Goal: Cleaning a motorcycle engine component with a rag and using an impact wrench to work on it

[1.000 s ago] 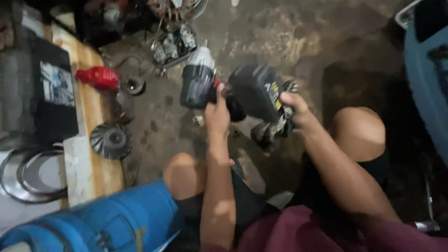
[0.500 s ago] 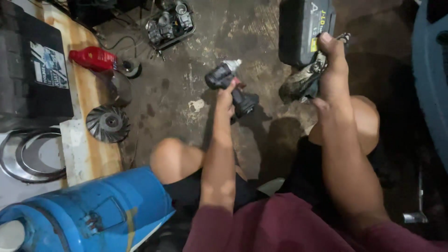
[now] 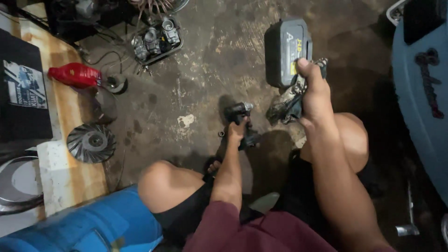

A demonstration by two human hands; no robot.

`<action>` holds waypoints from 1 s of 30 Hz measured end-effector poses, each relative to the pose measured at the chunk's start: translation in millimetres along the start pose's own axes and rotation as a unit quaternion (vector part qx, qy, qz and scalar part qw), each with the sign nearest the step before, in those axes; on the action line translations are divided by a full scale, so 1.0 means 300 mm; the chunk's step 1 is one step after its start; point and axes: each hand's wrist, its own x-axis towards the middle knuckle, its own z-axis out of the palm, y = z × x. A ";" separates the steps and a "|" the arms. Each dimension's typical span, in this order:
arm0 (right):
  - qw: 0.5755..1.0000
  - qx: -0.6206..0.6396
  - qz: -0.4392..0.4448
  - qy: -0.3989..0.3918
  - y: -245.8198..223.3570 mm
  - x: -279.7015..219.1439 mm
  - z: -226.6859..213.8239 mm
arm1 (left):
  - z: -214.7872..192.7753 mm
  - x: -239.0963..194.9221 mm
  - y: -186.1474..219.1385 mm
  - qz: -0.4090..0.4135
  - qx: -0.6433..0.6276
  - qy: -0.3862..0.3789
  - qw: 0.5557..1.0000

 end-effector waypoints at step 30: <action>0.980 0.010 -0.107 -0.166 0.116 -0.025 0.030 | -0.026 0.010 -0.108 -0.018 0.133 0.097 0.986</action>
